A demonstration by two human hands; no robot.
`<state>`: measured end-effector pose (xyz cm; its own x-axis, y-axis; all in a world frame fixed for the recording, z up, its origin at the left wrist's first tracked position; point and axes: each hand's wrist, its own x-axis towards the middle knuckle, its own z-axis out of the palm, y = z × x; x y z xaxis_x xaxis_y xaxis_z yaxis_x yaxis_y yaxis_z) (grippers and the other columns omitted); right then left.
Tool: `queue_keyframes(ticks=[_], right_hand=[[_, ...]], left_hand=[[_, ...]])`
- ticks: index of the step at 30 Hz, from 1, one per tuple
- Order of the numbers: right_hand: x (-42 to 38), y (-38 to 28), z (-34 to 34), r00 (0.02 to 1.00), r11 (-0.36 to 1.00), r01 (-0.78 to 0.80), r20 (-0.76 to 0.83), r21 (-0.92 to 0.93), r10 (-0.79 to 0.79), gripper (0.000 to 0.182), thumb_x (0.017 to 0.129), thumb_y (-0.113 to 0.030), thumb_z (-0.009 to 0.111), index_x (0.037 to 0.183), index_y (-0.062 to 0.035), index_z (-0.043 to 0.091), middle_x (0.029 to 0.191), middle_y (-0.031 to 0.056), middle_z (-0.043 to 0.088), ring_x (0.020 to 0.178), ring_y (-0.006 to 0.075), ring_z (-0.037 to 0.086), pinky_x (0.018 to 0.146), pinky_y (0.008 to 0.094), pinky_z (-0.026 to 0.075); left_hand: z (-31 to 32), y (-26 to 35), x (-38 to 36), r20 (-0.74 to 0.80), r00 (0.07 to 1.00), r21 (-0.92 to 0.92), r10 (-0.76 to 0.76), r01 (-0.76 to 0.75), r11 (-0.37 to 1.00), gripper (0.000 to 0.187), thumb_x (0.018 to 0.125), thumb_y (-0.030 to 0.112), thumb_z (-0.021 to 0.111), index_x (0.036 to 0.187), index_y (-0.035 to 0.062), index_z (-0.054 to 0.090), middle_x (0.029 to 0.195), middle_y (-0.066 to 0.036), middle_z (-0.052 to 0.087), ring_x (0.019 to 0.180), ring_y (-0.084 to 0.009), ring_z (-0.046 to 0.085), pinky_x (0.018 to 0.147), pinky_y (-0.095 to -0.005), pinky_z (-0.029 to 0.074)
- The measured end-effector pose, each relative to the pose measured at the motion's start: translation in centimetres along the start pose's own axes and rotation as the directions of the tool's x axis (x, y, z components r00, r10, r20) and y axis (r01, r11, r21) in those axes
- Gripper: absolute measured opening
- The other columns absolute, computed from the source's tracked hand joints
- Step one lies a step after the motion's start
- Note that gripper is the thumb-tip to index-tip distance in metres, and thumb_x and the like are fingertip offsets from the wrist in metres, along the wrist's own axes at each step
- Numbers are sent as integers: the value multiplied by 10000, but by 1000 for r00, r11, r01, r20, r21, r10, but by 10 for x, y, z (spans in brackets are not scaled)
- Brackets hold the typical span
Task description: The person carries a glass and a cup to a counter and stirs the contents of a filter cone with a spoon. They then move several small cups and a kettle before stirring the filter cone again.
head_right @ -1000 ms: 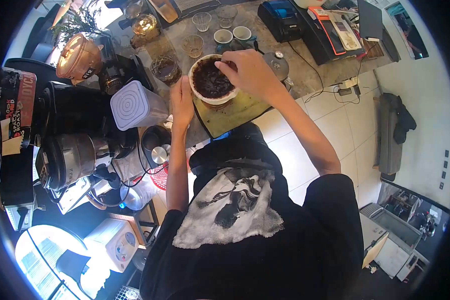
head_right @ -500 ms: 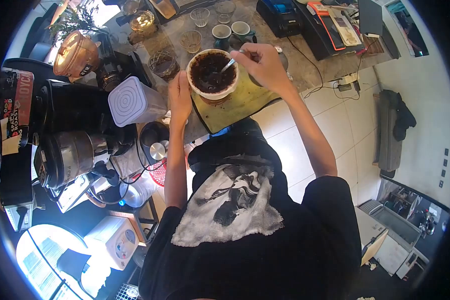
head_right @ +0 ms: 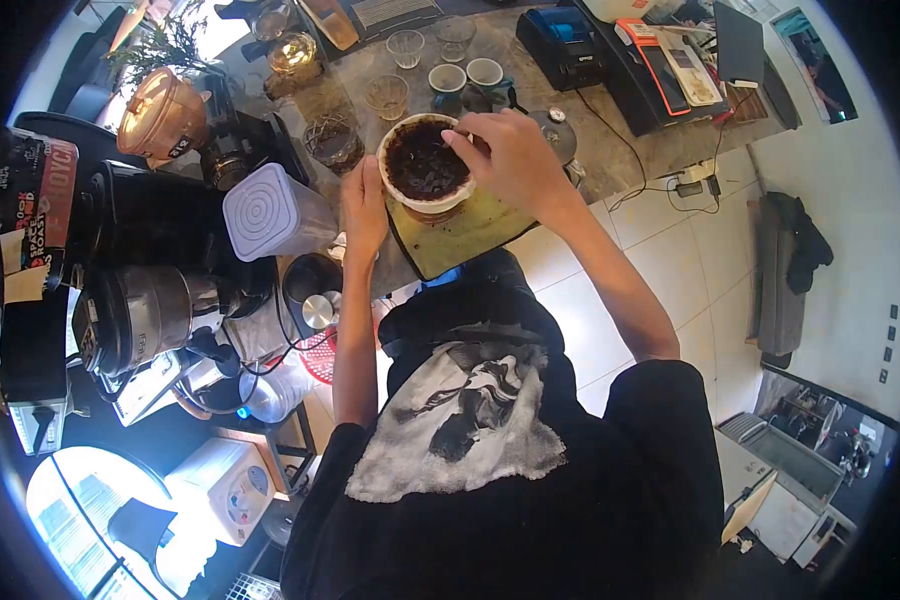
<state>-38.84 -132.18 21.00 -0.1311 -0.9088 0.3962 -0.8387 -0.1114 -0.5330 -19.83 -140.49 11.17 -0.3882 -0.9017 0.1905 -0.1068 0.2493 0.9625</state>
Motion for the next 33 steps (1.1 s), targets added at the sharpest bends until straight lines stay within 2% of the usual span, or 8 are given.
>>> queue_keyframes(ticks=[10,16,18,20,22,25,28,33], right_hand=[[-4,29,14,965,920,-259,34,295,261,329,895,-228,664,718,35,574,537,101,486,501,184,376,501,324,348],[-1,-10,-8,987,963,-132,118,234,106,262,881,-207,679,761,14,605,603,120,576,538,255,524,552,352,418],[1,-7,-5,996,996,61,67,67,-66,206,875,-192,676,801,-6,628,668,132,621,636,319,597,638,386,462],[4,-1,3,996,997,49,75,63,-53,191,875,-186,670,808,-12,631,686,133,629,669,330,606,671,394,467],[8,0,7,995,998,39,85,54,-43,176,874,-180,664,814,-17,634,704,135,636,703,342,615,703,403,471],[18,-6,2,977,985,112,164,131,-133,178,876,-185,659,816,-18,638,723,135,642,710,339,616,710,393,474],[23,-2,-2,920,977,172,333,125,-205,184,879,-191,654,817,-18,636,739,134,644,723,337,616,725,392,477],[36,10,0,935,966,215,254,141,-246,196,874,-189,662,798,-12,625,717,133,623,732,340,615,729,395,480]], left_hand=[[2,-7,-1,3,1000,-32,11,-11,999,362,1047,229,395,808,-26,488,657,-59,395,644,-137,366,593,-322,364],[2,-2,0,10,1000,-73,-29,29,997,359,1052,223,394,788,-11,464,649,-11,366,639,-89,339,562,-298,325],[3,-9,0,20,1000,-81,-14,16,997,367,1058,243,390,807,-3,498,686,4,425,650,-76,373,563,-281,339],[2,-10,-3,25,1000,-83,-8,10,996,380,1064,263,385,827,6,533,723,18,484,661,-62,406,565,-264,352],[5,-7,-3,8,997,-208,-79,79,975,351,1049,219,400,793,-10,471,656,-15,372,643,-97,344,572,-305,325],[3,-12,-4,16,997,-160,-79,81,984,345,1046,213,405,797,-15,472,656,-26,377,639,-109,346,574,-311,330],[4,-5,-4,2,998,-144,-69,69,987,342,1044,210,405,800,-21,469,652,-38,381,638,-117,352,573,-319,333],[6,3,-7,-50,996,-100,-73,67,993,343,1045,211,406,807,-25,476,658,-38,394,644,-118,354,575,-314,338]])
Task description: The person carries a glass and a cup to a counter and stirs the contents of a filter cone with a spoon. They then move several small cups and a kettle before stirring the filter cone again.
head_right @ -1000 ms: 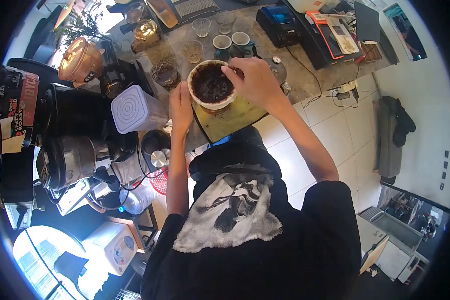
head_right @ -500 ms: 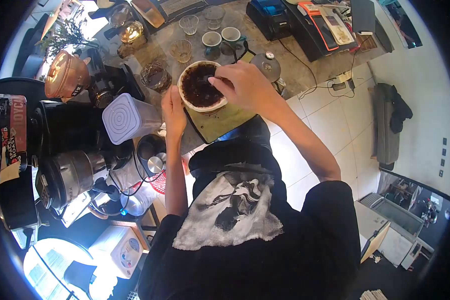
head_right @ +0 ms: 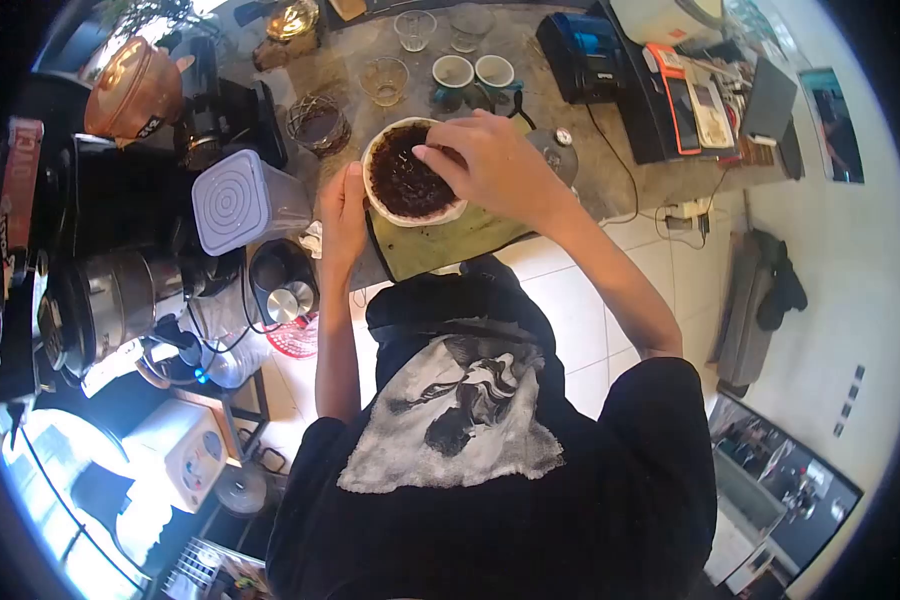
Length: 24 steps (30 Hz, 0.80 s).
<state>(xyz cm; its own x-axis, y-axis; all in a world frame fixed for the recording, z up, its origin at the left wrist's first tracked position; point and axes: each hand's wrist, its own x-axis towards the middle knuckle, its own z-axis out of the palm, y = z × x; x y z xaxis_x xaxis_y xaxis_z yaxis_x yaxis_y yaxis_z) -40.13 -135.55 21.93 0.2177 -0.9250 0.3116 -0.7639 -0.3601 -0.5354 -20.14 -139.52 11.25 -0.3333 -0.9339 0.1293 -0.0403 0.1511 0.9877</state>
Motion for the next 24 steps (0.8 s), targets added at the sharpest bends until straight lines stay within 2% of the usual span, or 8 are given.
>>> queue_keyframes(ticks=[3,5,6,8,15,18,20,24], right_hand=[[3,3,-5,993,991,109,38,82,-112,148,853,-144,707,813,-8,663,684,104,625,630,271,579,643,356,453],[3,8,-11,974,995,86,204,55,-96,154,858,-153,706,816,-12,660,687,100,623,639,266,583,644,357,454],[4,14,-11,971,992,103,210,66,-115,154,858,-153,706,816,-12,660,687,100,623,639,266,583,644,357,454],[8,27,-8,986,987,146,76,63,-150,158,860,-160,706,826,-11,665,696,97,626,645,263,583,638,359,455],[18,29,-13,926,926,282,181,252,-331,166,861,-154,707,815,2,673,681,87,623,618,239,568,591,337,444],[23,30,-29,939,946,228,205,232,-277,202,858,-181,698,797,5,649,680,139,624,636,305,598,615,392,456],[24,33,-38,964,968,117,211,222,-165,203,870,-184,692,805,5,657,671,137,621,606,254,599,592,374,449],[25,37,-42,947,954,67,281,291,-152,205,892,-196,680,818,-4,675,646,131,624,606,184,617,580,369,449]], left_hand=[[7,2,-6,-48,998,-35,-37,36,999,342,1047,212,410,813,-25,488,668,-24,396,654,-105,351,581,-297,343],[8,6,-9,-76,995,-67,-63,58,996,342,1048,215,411,817,-24,494,673,-16,395,660,-97,349,584,-287,344],[10,8,-11,-94,993,-53,-73,68,996,344,1050,218,411,818,-21,496,675,-8,394,664,-91,347,585,-280,343],[16,7,-16,-134,988,-36,-83,79,996,346,1052,222,411,819,-18,498,677,0,393,667,-84,346,586,-274,343],[33,3,-34,-312,941,-131,-131,94,987,369,1058,255,410,810,0,512,693,41,401,667,-57,334,569,-246,304],[43,4,-39,-393,909,-197,-140,65,978,374,1059,273,409,815,16,529,698,55,411,660,-42,338,563,-234,293],[46,1,-45,-428,889,-222,-160,69,973,366,1057,304,418,849,39,562,699,57,429,644,-33,346,557,-226,296],[48,0,-56,-486,860,-195,-153,64,979,363,1056,303,420,849,37,556,711,55,434,645,-38,356,558,-225,304]])
